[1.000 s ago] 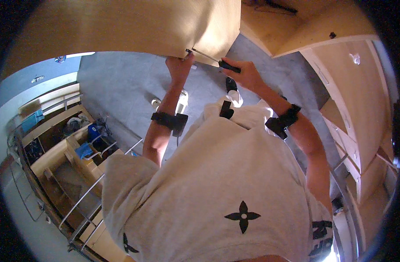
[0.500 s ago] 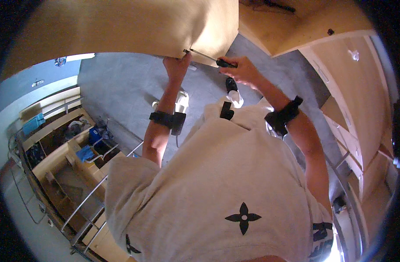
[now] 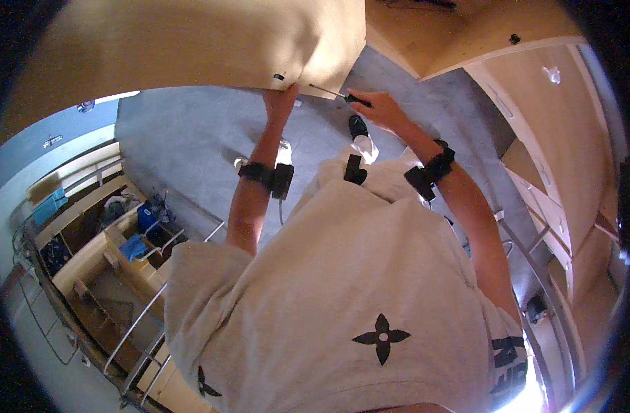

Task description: The person uses a screwdriver to secure a hinge onto a wooden cabinet door and then aligns the door with the cabinet frame.

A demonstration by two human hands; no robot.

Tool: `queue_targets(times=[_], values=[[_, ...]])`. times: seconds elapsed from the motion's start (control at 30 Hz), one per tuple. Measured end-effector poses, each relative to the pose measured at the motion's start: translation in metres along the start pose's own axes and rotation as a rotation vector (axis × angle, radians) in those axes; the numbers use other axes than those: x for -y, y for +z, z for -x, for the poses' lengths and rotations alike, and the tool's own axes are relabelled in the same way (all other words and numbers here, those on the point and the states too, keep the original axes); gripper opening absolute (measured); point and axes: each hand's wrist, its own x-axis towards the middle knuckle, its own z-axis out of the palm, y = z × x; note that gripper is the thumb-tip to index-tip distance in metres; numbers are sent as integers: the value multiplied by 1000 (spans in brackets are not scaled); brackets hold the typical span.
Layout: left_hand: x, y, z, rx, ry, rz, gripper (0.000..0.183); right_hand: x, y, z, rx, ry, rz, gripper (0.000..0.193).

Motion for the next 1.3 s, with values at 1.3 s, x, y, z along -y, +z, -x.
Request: queue_targets(times=[1.3], values=[[-13, 7, 4, -113, 29, -42, 46, 11, 7, -17, -90, -113, 62, 39]])
